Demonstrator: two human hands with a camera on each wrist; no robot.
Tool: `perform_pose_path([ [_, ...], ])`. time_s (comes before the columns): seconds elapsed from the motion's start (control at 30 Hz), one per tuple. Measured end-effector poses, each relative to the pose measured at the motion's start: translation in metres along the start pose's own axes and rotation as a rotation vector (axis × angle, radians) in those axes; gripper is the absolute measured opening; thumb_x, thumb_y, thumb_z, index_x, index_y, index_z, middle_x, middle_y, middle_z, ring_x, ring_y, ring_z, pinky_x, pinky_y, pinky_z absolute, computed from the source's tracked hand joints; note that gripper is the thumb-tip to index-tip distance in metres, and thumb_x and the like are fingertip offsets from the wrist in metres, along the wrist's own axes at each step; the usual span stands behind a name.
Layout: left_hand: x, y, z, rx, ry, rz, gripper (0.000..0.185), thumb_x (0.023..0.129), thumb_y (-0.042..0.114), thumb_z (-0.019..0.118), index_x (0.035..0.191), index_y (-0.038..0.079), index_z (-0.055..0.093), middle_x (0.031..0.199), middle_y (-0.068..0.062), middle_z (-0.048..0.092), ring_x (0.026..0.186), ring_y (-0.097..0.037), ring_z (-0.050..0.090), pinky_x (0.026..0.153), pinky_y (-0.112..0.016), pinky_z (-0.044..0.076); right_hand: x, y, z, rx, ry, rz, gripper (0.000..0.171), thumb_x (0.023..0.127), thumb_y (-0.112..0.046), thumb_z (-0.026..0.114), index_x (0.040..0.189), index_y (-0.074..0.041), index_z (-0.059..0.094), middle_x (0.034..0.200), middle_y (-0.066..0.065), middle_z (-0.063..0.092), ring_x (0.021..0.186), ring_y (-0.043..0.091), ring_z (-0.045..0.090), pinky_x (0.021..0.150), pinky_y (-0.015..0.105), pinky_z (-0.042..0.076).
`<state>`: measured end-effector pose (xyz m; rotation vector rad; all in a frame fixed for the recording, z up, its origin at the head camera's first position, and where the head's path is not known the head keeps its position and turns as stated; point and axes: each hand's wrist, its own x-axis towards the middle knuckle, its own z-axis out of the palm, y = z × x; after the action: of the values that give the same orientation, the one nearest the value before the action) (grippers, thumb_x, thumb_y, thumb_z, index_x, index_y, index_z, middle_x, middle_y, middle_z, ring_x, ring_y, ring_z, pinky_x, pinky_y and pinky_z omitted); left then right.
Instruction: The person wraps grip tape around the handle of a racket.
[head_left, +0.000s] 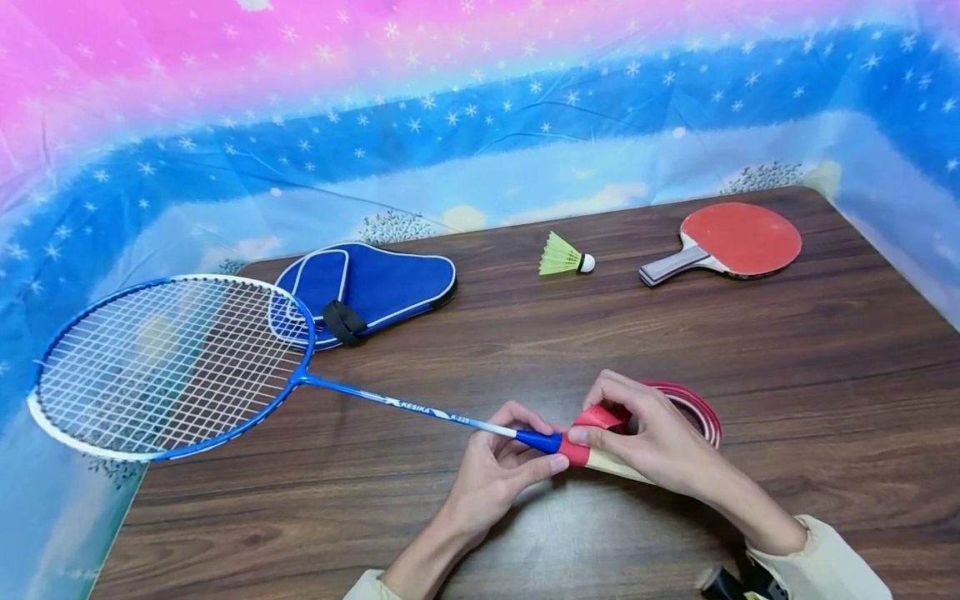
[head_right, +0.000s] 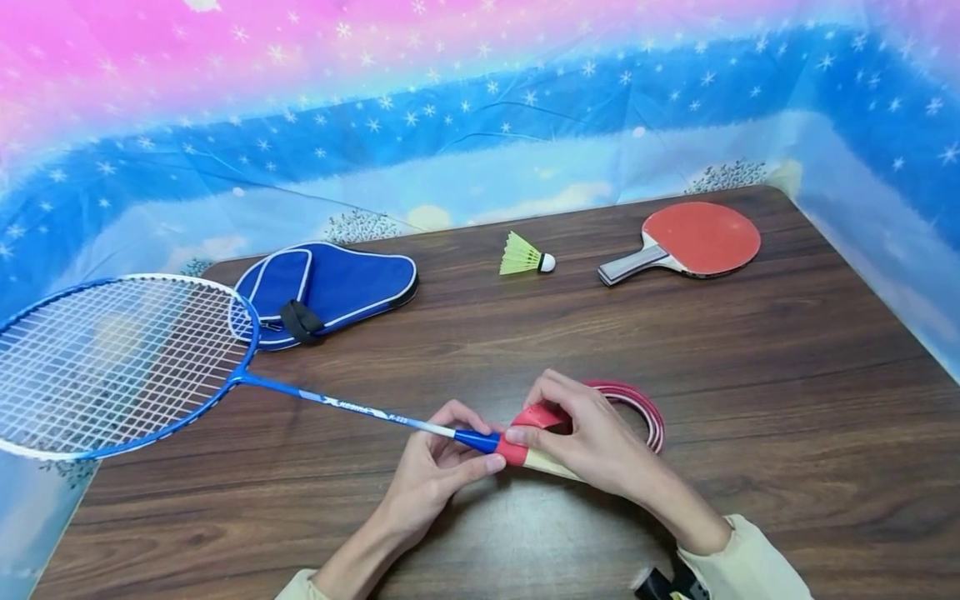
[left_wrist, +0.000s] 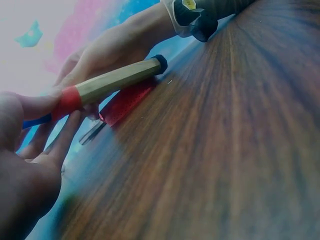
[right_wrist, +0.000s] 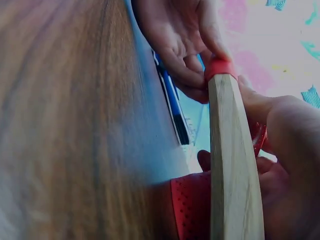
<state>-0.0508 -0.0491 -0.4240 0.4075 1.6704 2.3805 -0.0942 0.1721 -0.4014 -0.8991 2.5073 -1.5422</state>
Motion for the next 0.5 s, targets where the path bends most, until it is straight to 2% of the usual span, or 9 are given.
perform_pose_path([
  [0.23,0.0031,-0.0028,0.0005,0.007,-0.002,0.063,0.029,0.083,-0.007,0.074,0.104,-0.006,0.054,0.114,-0.025,0.059,0.105,-0.031,0.062,0.09,-0.036,0.053,-0.0007,-0.0028,-0.001,0.021,-0.017,0.051,0.012,0.089,-0.031,0.074,0.092,-0.03,0.062,0.076,-0.01,0.061,0.066,0.01,0.055,0.054,0.025,0.043],
  [0.5,0.002,-0.0035,0.0025,-0.038,0.039,0.033,0.039,0.082,-0.004,0.076,0.114,-0.004,0.053,0.115,-0.026,0.059,0.103,-0.03,0.063,0.091,-0.037,0.053,-0.0012,-0.0029,0.0012,0.115,-0.002,0.121,0.014,0.086,-0.031,0.077,0.092,-0.026,0.065,0.072,-0.005,0.061,0.063,0.012,0.055,0.052,0.026,0.043],
])
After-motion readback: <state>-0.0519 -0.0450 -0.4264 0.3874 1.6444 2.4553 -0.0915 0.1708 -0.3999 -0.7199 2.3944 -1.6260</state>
